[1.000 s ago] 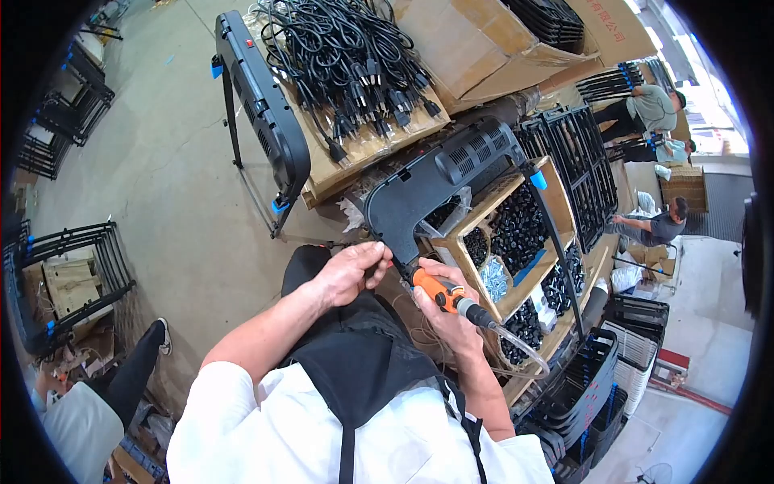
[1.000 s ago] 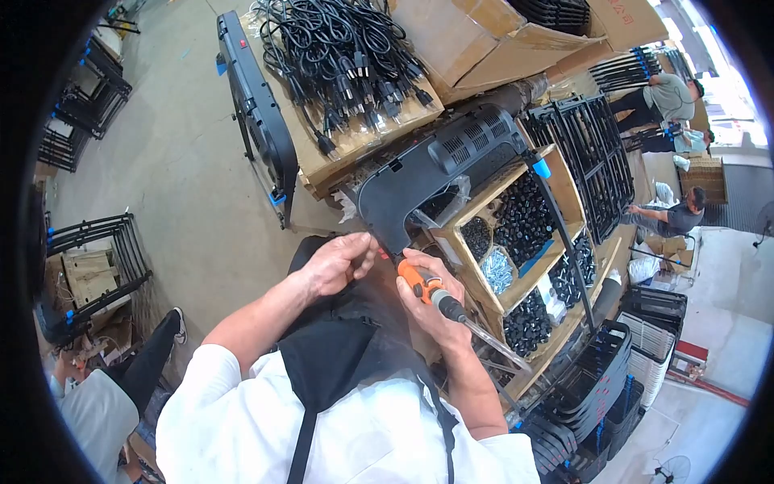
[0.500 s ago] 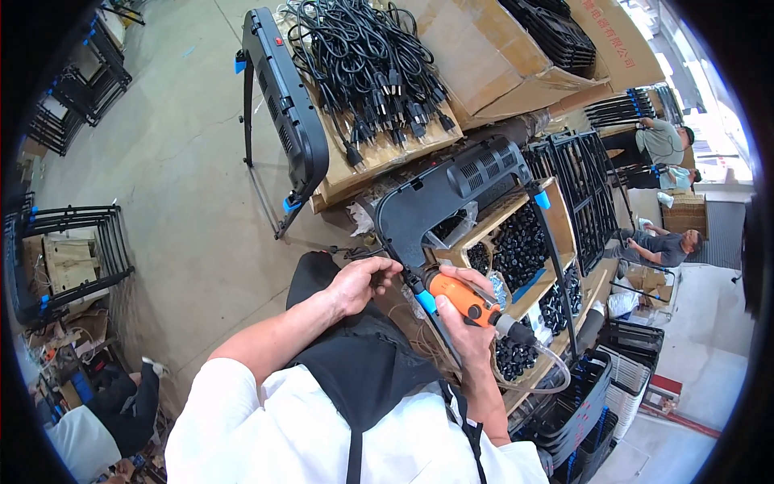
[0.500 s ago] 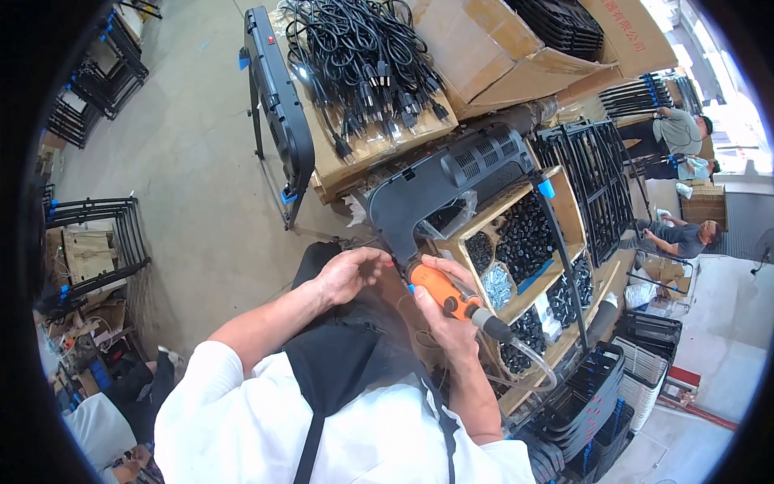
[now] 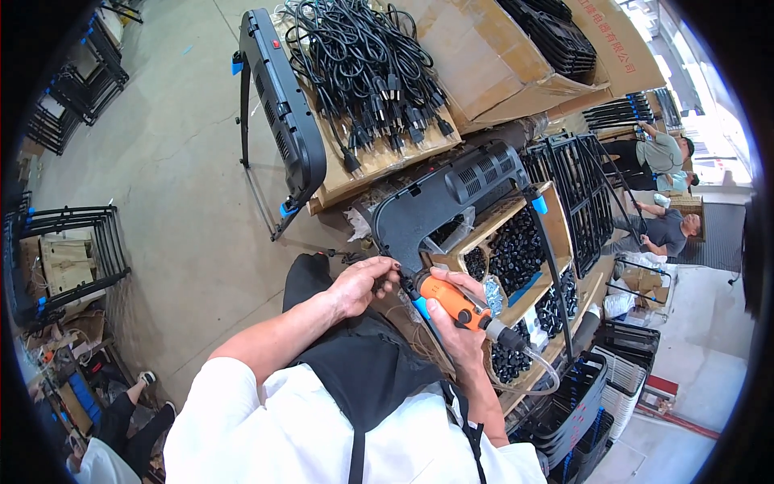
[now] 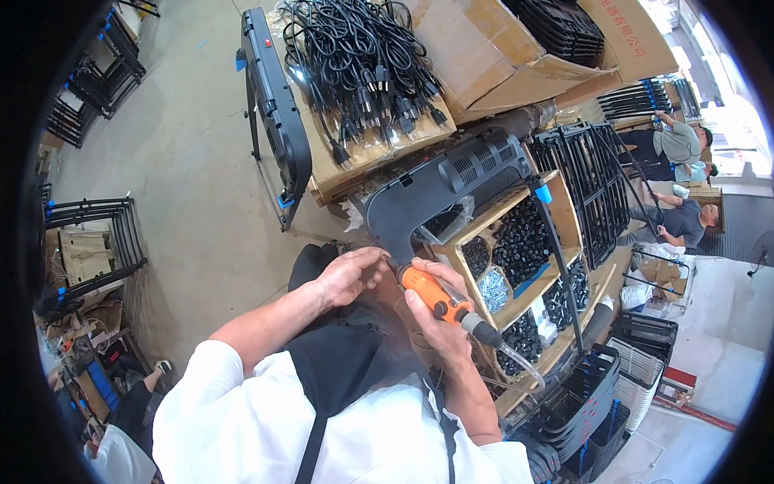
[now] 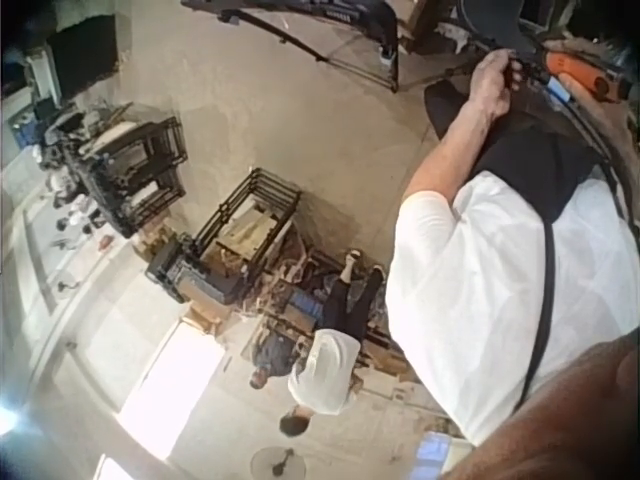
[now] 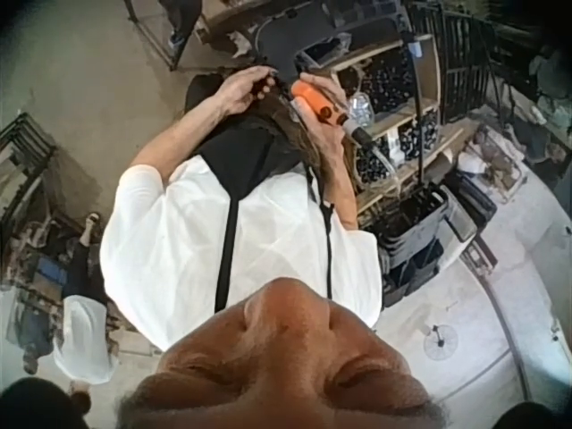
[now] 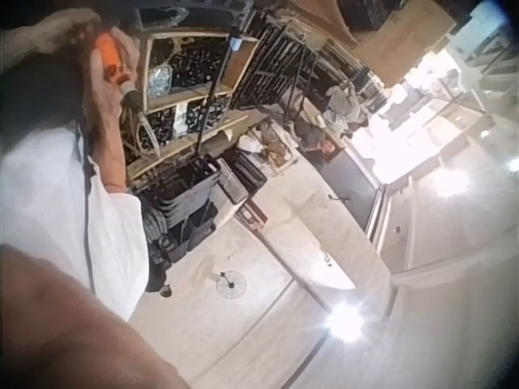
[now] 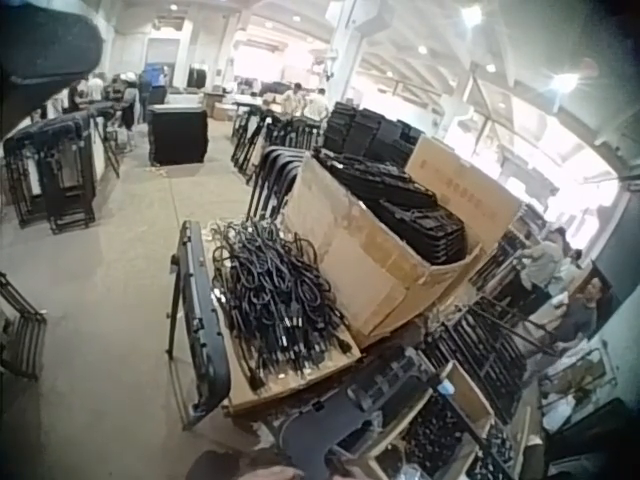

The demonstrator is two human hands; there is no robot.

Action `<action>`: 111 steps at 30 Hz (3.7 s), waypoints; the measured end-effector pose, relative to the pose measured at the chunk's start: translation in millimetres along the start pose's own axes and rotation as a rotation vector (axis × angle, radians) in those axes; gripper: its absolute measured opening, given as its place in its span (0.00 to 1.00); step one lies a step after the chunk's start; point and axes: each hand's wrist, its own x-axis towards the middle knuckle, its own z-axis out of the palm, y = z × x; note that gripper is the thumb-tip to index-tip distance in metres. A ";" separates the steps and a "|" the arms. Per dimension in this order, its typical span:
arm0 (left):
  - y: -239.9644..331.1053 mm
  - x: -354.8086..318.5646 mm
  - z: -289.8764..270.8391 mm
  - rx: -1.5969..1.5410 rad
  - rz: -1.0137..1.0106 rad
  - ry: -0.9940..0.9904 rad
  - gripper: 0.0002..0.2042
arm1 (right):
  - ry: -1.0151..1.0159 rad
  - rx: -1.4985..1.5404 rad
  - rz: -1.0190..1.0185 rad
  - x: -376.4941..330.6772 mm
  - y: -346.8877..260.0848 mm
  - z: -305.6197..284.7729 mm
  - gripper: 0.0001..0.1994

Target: Assembling internal components and power cords into a plastic heater housing.

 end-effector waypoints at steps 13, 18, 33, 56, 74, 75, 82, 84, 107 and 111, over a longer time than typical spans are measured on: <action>7.5 2.4 8.2 -0.221 -0.106 0.008 0.12 | -0.005 -0.056 0.008 3.8 1.0 4.1 0.26; 9.5 3.2 6.6 -0.276 -0.150 -0.024 0.11 | 0.005 -0.046 0.001 4.5 1.8 6.1 0.26; 7.0 -6.9 -9.3 0.056 -0.110 -0.040 0.15 | 0.008 -0.146 0.035 30.7 6.1 33.8 0.24; 52.0 -2.4 -32.2 0.104 -0.096 -0.042 0.13 | -0.002 -0.285 0.178 54.4 -16.2 52.9 0.21; 86.5 41.8 24.2 -0.338 -0.207 -0.095 0.16 | 0.066 -0.010 0.137 96.1 -11.6 22.5 0.27; 84.4 45.4 27.3 -0.339 -0.205 -0.090 0.16 | 0.075 -0.007 0.135 98.6 -5.4 21.0 0.27; 82.2 34.3 39.0 -0.048 -0.076 -0.006 0.15 | 0.069 -0.049 0.075 133.1 9.5 25.5 0.25; 78.8 32.1 31.0 0.024 -0.071 -0.013 0.15 | 0.064 -0.044 0.105 139.6 13.0 29.7 0.25; 75.0 22.1 19.7 0.103 0.111 -0.004 0.11 | -0.123 -0.070 0.169 154.9 20.8 34.6 0.23; 68.5 35.9 14.4 -0.036 0.183 0.003 0.13 | -0.068 0.003 0.133 149.2 5.7 26.6 0.26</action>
